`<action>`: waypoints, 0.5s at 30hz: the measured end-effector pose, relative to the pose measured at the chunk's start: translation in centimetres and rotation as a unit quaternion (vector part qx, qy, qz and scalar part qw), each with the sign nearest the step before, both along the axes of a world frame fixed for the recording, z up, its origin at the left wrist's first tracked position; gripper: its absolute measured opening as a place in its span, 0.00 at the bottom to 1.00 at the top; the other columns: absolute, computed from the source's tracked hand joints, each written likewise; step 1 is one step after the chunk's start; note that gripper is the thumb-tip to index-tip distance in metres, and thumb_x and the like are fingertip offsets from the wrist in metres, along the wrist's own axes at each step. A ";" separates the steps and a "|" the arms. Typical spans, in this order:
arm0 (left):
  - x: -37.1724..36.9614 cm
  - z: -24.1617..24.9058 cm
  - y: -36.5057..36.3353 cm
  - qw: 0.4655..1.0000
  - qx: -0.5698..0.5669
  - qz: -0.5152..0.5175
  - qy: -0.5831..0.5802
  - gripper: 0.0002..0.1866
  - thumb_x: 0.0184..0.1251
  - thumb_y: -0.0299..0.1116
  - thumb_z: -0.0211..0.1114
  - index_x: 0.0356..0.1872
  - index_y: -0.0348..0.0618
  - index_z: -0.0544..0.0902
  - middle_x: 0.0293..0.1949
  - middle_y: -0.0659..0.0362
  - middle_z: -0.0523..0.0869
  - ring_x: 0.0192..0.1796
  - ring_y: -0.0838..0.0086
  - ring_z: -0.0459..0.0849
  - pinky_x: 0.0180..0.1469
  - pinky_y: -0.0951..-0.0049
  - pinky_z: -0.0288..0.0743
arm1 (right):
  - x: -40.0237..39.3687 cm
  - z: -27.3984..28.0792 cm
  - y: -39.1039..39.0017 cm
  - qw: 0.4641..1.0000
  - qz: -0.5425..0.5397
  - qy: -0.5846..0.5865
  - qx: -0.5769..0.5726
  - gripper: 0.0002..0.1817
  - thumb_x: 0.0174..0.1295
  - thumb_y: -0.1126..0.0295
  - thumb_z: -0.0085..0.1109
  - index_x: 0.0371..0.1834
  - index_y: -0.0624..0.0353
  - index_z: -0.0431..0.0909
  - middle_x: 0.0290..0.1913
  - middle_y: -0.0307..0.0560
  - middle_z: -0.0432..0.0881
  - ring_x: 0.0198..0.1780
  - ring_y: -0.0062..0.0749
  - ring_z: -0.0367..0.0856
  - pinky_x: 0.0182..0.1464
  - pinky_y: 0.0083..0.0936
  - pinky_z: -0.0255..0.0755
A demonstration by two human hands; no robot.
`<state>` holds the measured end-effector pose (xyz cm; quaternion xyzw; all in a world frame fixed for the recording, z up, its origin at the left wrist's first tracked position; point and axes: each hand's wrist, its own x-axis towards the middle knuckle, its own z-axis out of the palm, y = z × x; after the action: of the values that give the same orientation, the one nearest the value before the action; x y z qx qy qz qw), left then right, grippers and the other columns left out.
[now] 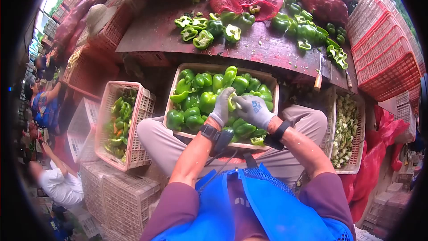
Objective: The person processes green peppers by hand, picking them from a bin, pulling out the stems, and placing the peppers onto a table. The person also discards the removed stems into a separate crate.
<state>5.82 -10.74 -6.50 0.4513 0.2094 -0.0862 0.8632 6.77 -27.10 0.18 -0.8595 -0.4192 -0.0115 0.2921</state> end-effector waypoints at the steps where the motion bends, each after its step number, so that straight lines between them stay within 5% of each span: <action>1: 0.0 -0.5 -0.1 0.999 0.020 0.025 -0.024 0.14 0.69 0.44 0.58 0.45 0.45 0.80 0.37 0.58 0.84 0.39 0.71 0.84 0.44 0.68 0.79 | -0.4 -0.5 0.4 0.999 -0.018 -0.032 0.005 0.17 0.57 0.60 0.64 0.47 0.52 0.76 0.29 0.54 0.82 0.33 0.54 0.83 0.36 0.48 0.75; 6: 1.1 -4.2 -0.2 0.991 0.075 0.106 -0.019 0.15 0.67 0.44 0.58 0.42 0.43 0.81 0.37 0.58 0.85 0.40 0.70 0.84 0.46 0.68 0.78 | -1.7 -2.1 2.1 0.993 -0.087 -0.079 0.005 0.13 0.56 0.65 0.62 0.44 0.52 0.76 0.29 0.48 0.81 0.33 0.48 0.83 0.34 0.44 0.75; 11: -0.3 -2.1 -1.9 0.993 -0.001 0.112 0.048 0.13 0.68 0.43 0.57 0.41 0.44 0.81 0.35 0.59 0.85 0.36 0.71 0.85 0.41 0.68 0.80 | -1.6 -4.4 2.2 0.980 -0.189 0.058 0.005 0.13 0.57 0.64 0.61 0.43 0.55 0.77 0.35 0.54 0.84 0.38 0.53 0.83 0.40 0.46 0.76; 14: 0.0 -1.0 -2.7 0.996 0.001 0.082 0.038 0.13 0.68 0.42 0.56 0.40 0.45 0.81 0.34 0.59 0.85 0.35 0.72 0.85 0.39 0.68 0.81 | -0.2 -3.6 -0.4 0.862 -0.200 0.377 0.274 0.10 0.67 0.61 0.53 0.39 0.56 0.74 0.32 0.47 0.80 0.34 0.33 0.81 0.37 0.31 0.76; 15: 0.4 -0.5 -3.1 0.987 0.152 0.057 -0.007 0.14 0.67 0.42 0.58 0.42 0.43 0.81 0.35 0.57 0.86 0.37 0.69 0.85 0.43 0.67 0.80 | 0.6 -1.9 -1.8 0.772 -0.197 0.487 0.358 0.10 0.70 0.62 0.50 0.38 0.57 0.73 0.32 0.40 0.77 0.31 0.22 0.78 0.35 0.23 0.74</action>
<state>6.19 -13.89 -7.01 0.5655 0.2396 -0.0014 0.7892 7.34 -28.95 -1.68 -0.6470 -0.0081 0.2023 0.7351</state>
